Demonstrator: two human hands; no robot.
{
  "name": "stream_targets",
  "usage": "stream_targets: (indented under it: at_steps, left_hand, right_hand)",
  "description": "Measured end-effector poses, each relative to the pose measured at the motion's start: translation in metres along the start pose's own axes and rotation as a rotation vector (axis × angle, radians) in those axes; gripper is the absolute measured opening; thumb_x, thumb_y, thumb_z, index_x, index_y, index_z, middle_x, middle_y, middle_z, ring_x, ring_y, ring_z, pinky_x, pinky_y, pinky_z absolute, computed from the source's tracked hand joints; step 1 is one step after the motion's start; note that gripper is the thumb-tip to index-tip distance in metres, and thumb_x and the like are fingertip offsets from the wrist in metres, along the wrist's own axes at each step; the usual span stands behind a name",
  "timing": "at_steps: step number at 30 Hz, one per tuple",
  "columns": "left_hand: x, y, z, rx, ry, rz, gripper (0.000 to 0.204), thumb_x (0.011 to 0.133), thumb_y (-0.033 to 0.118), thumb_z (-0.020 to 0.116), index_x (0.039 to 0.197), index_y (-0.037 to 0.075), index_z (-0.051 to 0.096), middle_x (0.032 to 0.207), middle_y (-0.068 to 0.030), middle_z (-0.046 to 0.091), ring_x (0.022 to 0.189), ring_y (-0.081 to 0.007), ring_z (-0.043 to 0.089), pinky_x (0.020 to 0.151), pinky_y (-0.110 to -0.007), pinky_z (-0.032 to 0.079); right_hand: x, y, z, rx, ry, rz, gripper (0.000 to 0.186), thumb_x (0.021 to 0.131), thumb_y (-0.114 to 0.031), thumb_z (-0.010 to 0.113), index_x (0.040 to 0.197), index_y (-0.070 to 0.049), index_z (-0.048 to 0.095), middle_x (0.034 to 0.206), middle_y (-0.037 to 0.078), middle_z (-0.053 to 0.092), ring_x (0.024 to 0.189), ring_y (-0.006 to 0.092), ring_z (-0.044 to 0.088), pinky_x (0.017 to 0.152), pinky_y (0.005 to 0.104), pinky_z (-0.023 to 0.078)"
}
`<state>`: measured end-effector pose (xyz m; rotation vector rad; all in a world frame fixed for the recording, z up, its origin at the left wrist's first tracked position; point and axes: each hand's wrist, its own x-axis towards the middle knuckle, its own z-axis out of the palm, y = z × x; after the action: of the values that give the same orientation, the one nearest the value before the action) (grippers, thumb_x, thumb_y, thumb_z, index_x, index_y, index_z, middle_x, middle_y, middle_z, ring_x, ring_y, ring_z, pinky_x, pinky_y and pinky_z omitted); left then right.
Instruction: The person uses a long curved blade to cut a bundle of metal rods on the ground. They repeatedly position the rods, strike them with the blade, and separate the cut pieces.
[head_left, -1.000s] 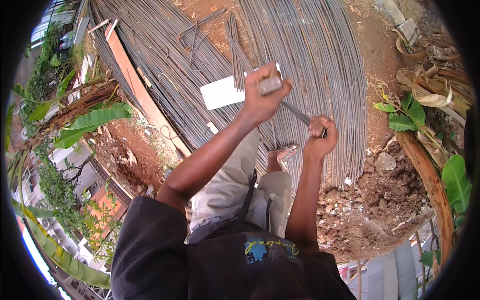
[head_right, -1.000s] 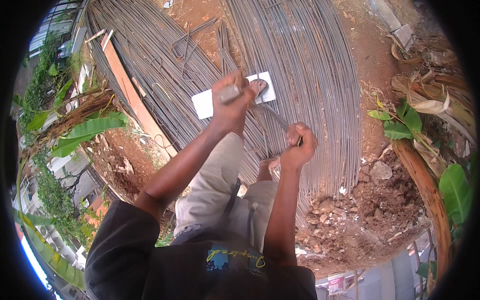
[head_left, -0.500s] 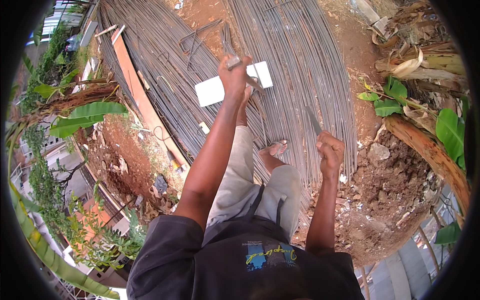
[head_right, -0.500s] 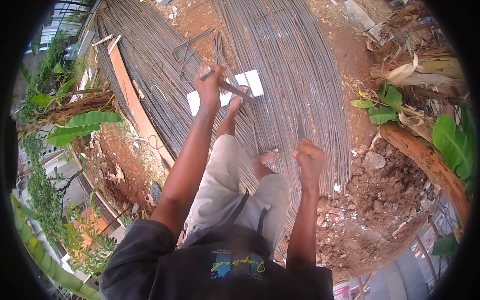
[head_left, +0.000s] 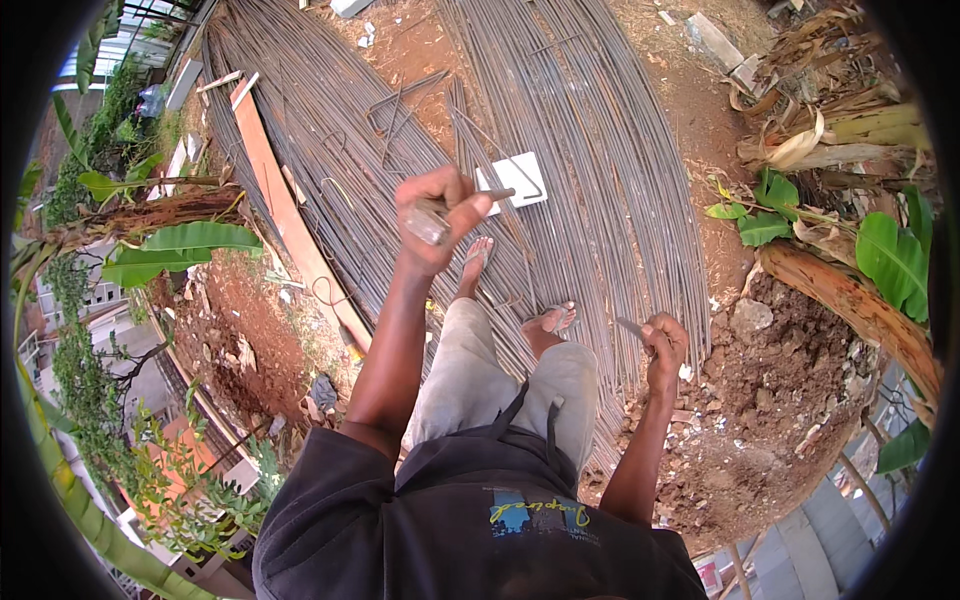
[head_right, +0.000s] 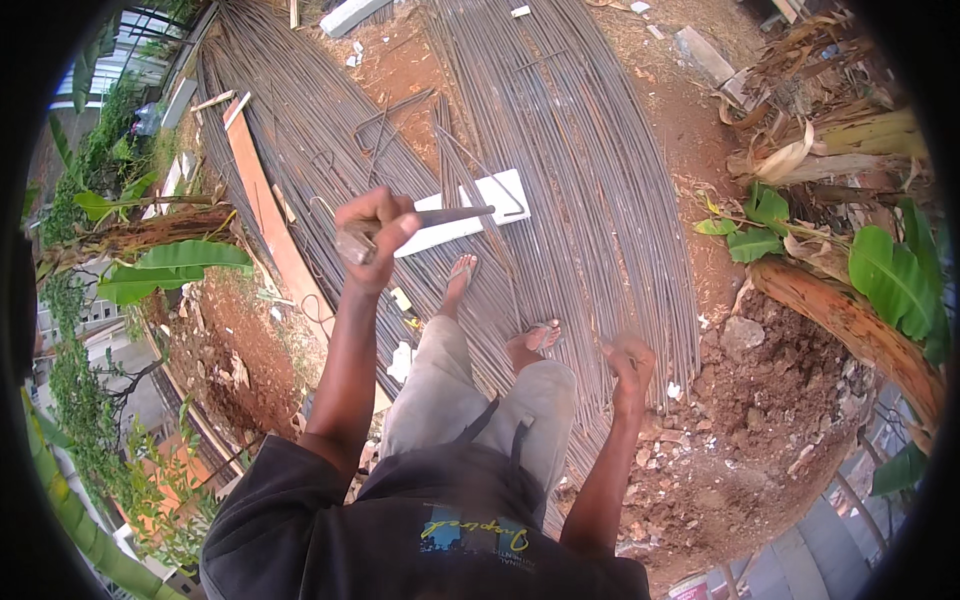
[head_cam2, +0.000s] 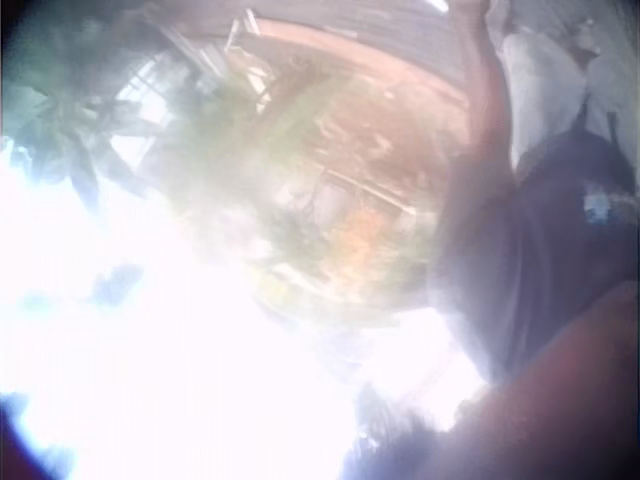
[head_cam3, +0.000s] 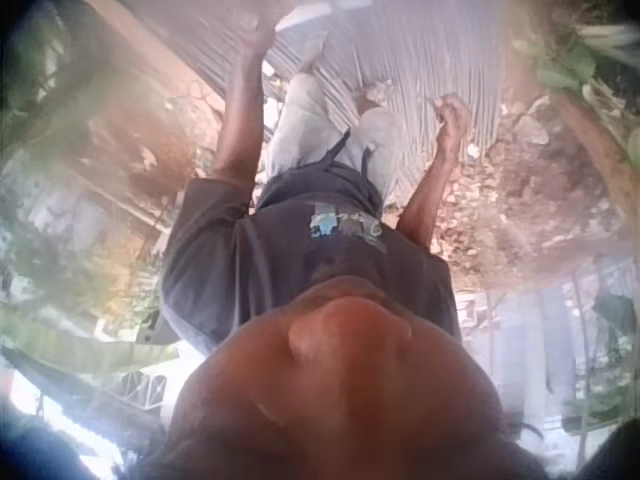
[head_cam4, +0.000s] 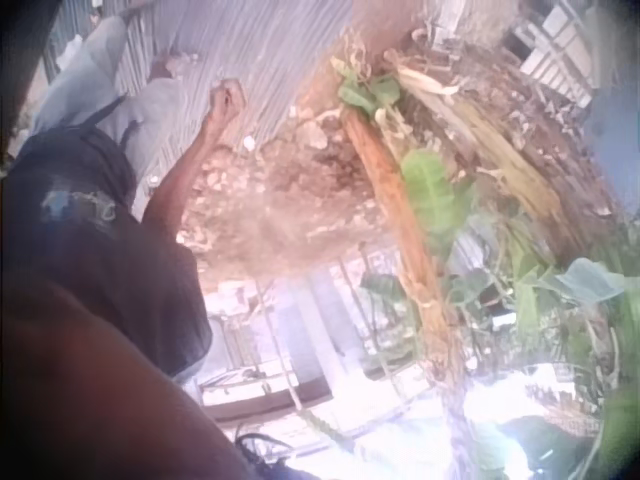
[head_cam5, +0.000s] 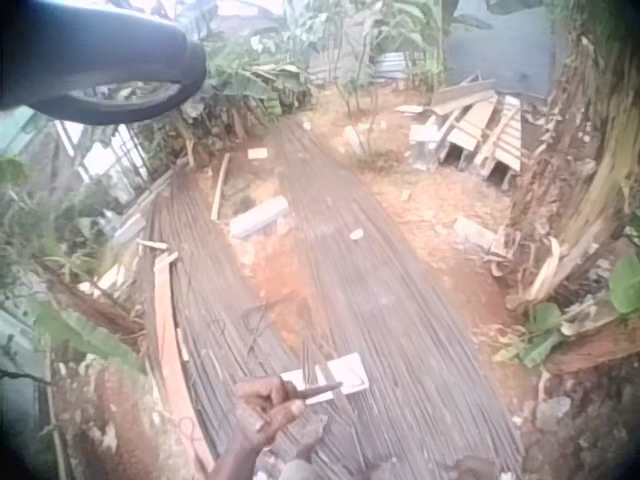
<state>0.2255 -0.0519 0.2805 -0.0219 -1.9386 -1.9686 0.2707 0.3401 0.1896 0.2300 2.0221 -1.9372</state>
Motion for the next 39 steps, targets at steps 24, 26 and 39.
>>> stream_targets:
  at_steps: [24,26,39]
  left_hand:
    - [0.055,-0.287,-0.039,-0.114,-0.698,-0.612,0.068,0.083,0.05,0.088,0.129,0.006,0.063,0.127,-0.0138,0.066,0.124,-0.0295,0.063,0.107,-0.047,0.051]
    - [0.036,-0.406,-0.065,0.212,-0.455,-0.921,0.059,0.086,0.051,0.085,0.118,0.004,0.067,0.113,-0.0139,0.073,0.108,-0.0257,0.071,0.093,-0.039,0.057]
    - [-0.072,-0.741,-0.013,0.849,-0.182,-1.18,0.102,0.079,0.048,0.087,0.151,-0.006,0.04,0.15,-0.024,0.052,0.142,-0.0392,0.05,0.117,-0.046,0.046]
  right_hand:
    - [0.079,0.083,0.192,-0.087,0.647,-0.015,0.011,0.106,-0.014,0.065,0.103,-0.004,0.06,0.082,0.001,0.049,0.081,0.0137,0.042,0.079,0.0337,0.036]
    - [0.088,0.099,0.189,0.008,0.697,0.015,0.012,0.106,-0.015,0.066,0.102,-0.005,0.061,0.079,0.0,0.046,0.079,0.0133,0.041,0.079,0.0335,0.035]
    - [0.05,0.133,0.091,0.455,0.718,-0.117,0.026,0.105,-0.015,0.065,0.124,0.001,0.066,0.064,-0.002,0.029,0.064,0.0142,0.036,0.092,0.0378,0.042]
